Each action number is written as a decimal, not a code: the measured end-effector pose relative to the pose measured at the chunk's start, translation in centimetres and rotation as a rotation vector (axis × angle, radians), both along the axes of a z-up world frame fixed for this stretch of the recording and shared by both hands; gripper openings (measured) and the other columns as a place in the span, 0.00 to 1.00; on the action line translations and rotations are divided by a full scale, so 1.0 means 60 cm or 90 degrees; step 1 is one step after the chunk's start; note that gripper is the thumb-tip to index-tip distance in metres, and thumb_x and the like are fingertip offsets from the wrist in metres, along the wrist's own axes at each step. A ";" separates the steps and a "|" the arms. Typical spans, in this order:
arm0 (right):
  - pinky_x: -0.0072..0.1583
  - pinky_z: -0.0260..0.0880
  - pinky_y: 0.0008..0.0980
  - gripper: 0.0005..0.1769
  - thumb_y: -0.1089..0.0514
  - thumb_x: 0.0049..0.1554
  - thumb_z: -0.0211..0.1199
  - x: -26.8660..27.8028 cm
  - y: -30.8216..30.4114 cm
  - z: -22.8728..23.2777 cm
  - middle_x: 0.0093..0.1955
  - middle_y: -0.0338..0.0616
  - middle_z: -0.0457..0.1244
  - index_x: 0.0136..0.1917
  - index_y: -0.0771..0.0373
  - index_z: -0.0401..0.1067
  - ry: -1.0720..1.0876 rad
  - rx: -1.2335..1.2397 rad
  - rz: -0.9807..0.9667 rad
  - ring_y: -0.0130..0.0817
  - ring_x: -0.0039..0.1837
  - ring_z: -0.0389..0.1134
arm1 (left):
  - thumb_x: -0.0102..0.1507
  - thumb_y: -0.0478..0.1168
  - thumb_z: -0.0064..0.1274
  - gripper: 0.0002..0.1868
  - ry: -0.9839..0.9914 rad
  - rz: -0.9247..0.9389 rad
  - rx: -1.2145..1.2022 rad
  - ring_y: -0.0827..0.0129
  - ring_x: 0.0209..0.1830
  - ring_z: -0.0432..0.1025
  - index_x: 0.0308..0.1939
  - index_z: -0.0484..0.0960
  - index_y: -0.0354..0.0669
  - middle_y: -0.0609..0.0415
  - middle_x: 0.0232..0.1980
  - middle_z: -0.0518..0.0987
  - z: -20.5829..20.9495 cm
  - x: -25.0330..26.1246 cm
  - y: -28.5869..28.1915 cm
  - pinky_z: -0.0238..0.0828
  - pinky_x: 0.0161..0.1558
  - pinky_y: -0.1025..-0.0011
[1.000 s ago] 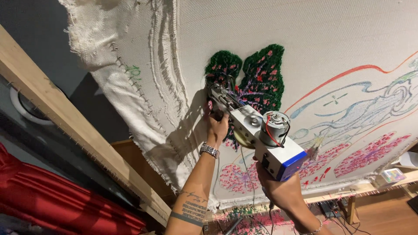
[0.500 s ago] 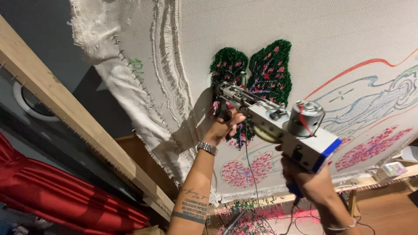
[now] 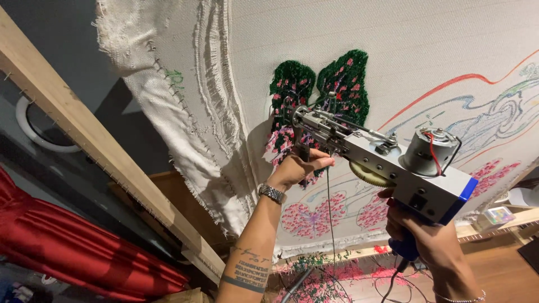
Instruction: Use a tufting gun to apply yarn into a canvas stretched on a frame.
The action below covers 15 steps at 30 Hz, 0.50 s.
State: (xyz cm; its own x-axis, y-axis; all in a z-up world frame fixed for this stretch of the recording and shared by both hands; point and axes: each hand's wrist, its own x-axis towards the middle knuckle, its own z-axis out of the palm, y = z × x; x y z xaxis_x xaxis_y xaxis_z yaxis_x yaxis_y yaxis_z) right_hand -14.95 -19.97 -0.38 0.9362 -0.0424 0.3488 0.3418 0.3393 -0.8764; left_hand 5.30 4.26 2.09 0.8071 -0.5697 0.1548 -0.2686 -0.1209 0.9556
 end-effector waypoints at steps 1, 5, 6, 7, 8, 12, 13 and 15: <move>0.35 0.56 0.31 0.22 0.64 0.55 0.64 -0.002 0.003 0.003 0.36 0.40 0.56 0.61 0.77 0.67 0.001 0.000 0.001 0.29 0.36 0.54 | 0.64 0.50 0.61 0.14 0.001 0.001 0.000 0.82 0.20 0.61 0.42 0.91 0.45 0.63 0.28 0.80 -0.002 -0.003 0.001 0.57 0.23 0.75; 0.34 0.55 0.31 0.20 0.65 0.55 0.64 0.000 0.013 0.009 0.35 0.40 0.56 0.60 0.76 0.68 0.056 -0.009 -0.021 0.30 0.34 0.54 | 0.62 0.49 0.63 0.13 0.018 0.045 0.017 0.82 0.20 0.63 0.43 0.91 0.46 0.63 0.28 0.81 -0.016 -0.005 0.004 0.59 0.22 0.75; 0.35 0.56 0.30 0.19 0.65 0.55 0.63 0.004 0.016 0.009 0.36 0.40 0.57 0.59 0.76 0.69 0.043 -0.015 -0.014 0.29 0.35 0.55 | 0.62 0.49 0.63 0.13 0.013 0.060 0.018 0.82 0.20 0.64 0.43 0.91 0.46 0.63 0.28 0.82 -0.021 -0.003 0.006 0.60 0.23 0.75; 0.35 0.56 0.30 0.19 0.65 0.55 0.63 0.003 0.026 0.020 0.36 0.40 0.57 0.59 0.76 0.69 0.043 -0.015 -0.014 0.29 0.35 0.55 | 0.62 0.49 0.63 0.13 0.013 0.060 0.018 0.82 0.20 0.64 0.43 0.91 0.46 0.63 0.28 0.82 -0.024 0.000 0.008 0.60 0.23 0.75; 0.34 0.56 0.31 0.18 0.65 0.54 0.64 0.002 0.035 0.030 0.34 0.40 0.57 0.57 0.76 0.69 0.069 -0.031 -0.037 0.30 0.33 0.55 | 0.62 0.49 0.64 0.13 0.008 0.067 0.011 0.82 0.19 0.64 0.43 0.91 0.45 0.63 0.27 0.81 -0.027 0.003 0.011 0.60 0.22 0.75; 0.32 0.52 0.29 0.17 0.64 0.54 0.64 0.005 0.058 0.049 0.32 0.37 0.56 0.56 0.74 0.72 0.163 -0.044 -0.085 0.27 0.32 0.53 | 0.62 0.48 0.64 0.13 0.005 0.070 -0.015 0.82 0.17 0.63 0.43 0.91 0.44 0.61 0.23 0.78 -0.046 0.021 0.017 0.58 0.21 0.76; 0.32 0.52 0.29 0.17 0.64 0.54 0.64 0.010 0.059 0.045 0.32 0.37 0.56 0.56 0.74 0.72 0.163 -0.044 -0.084 0.27 0.32 0.53 | 0.62 0.48 0.64 0.13 0.005 0.071 -0.015 0.82 0.17 0.63 0.43 0.91 0.44 0.61 0.23 0.78 -0.048 0.025 0.019 0.58 0.21 0.76; 0.32 0.53 0.29 0.16 0.63 0.55 0.65 0.019 0.059 0.036 0.32 0.37 0.56 0.55 0.75 0.73 0.147 -0.045 -0.082 0.27 0.31 0.54 | 0.62 0.47 0.64 0.13 0.014 0.063 -0.041 0.84 0.17 0.62 0.43 0.91 0.43 0.63 0.24 0.79 -0.052 0.034 0.019 0.56 0.19 0.77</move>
State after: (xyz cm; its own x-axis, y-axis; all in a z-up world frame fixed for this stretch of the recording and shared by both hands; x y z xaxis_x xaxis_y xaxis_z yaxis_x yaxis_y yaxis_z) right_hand -13.84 -16.44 1.79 0.9799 -0.1490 0.1329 0.1664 0.2415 -0.9560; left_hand 7.35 5.42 -1.04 0.8623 -0.4769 0.1704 -0.2378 -0.0843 0.9676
